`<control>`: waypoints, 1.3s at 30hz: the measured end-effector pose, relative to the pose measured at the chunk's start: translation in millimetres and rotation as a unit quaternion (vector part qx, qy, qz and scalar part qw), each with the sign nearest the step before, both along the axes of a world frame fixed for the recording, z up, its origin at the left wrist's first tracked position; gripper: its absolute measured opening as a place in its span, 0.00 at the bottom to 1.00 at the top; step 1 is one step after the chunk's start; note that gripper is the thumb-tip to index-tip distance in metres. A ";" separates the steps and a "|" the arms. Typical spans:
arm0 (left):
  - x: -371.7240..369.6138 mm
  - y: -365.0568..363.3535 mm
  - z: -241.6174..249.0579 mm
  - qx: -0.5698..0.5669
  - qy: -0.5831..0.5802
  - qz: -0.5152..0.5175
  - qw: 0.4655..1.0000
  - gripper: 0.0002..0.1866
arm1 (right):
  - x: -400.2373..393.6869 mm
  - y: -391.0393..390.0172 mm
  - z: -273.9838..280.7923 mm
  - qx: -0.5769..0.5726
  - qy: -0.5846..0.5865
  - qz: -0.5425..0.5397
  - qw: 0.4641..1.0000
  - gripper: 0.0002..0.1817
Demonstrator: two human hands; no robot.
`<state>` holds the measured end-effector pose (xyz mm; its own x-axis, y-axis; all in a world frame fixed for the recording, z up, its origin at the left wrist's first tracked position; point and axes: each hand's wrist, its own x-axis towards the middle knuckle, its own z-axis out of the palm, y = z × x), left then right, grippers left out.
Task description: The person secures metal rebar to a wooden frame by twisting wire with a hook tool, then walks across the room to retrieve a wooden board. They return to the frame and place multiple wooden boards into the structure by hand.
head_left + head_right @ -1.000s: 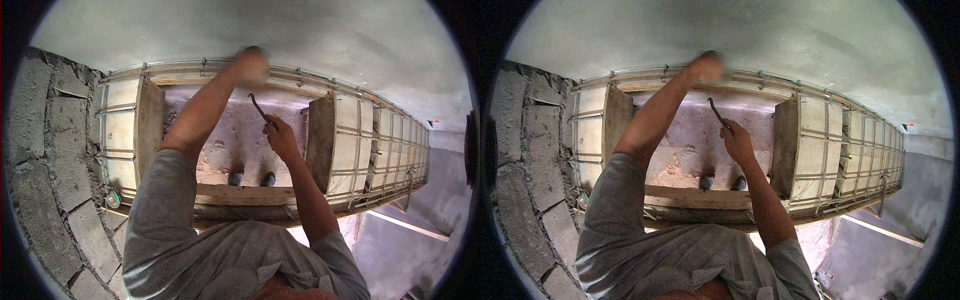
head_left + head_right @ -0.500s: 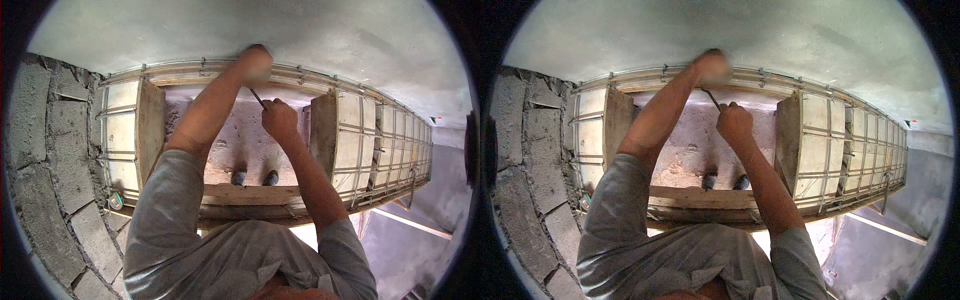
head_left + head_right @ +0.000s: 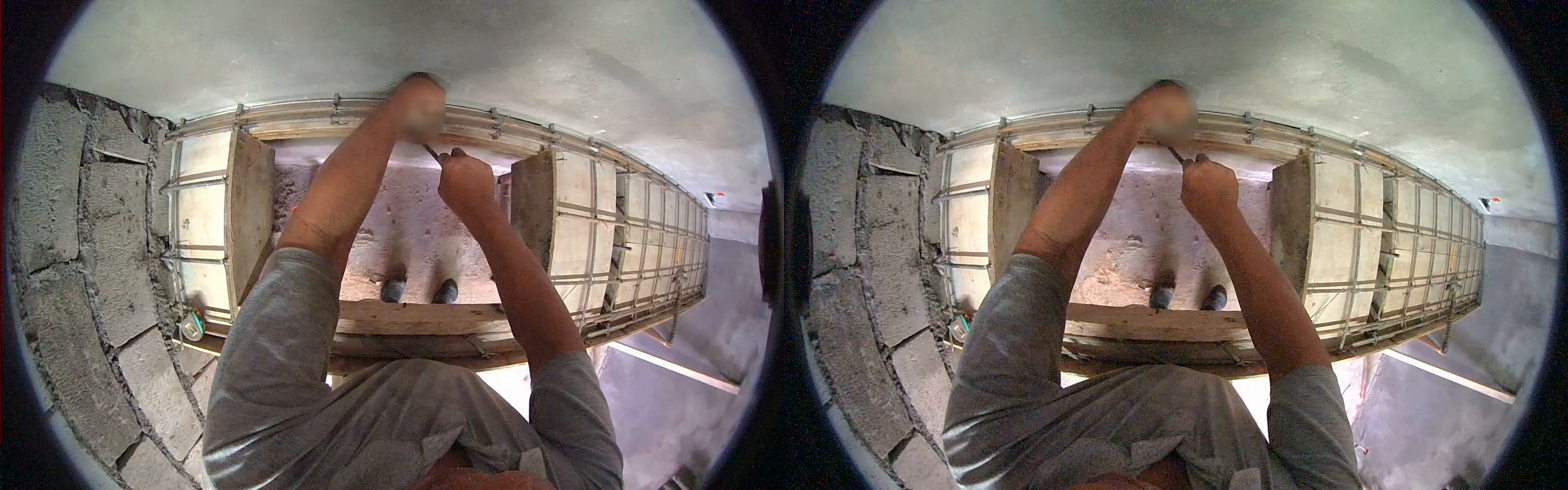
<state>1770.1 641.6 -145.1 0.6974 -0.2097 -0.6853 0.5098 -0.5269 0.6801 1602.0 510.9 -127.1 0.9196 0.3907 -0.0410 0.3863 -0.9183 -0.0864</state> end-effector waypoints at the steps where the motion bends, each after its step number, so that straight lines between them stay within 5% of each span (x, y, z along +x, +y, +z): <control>1: -0.5 1.6 1.1 -0.023 0.005 0.018 1.000 0.06 | -0.9 -0.4 2.6 0.003 -0.014 0.005 1.000 0.07; 6: -2.6 2.2 7.7 -0.048 0.026 0.038 0.998 0.05 | 2.2 0.4 11.0 0.004 -0.052 -0.008 0.999 0.07; 8: -6.9 4.5 10.0 -0.071 0.009 0.054 0.996 0.05 | 2.1 1.2 28.5 -0.043 0.031 0.001 0.999 0.07; 15: -6.4 4.6 8.8 -0.041 0.010 0.031 0.999 0.04 | 4.3 -3.9 -7.1 -0.021 -0.049 0.040 0.998 0.07; 29: -6.5 12.0 -9.2 -0.218 0.039 0.081 0.972 0.05 | 4.7 -15.4 -16.7 0.003 -0.040 0.032 0.999 0.07; 39: -17.4 7.8 0.8 -0.197 0.029 0.082 0.977 0.11 | 5.6 -13.6 -20.9 0.030 -0.078 0.045 0.996 0.07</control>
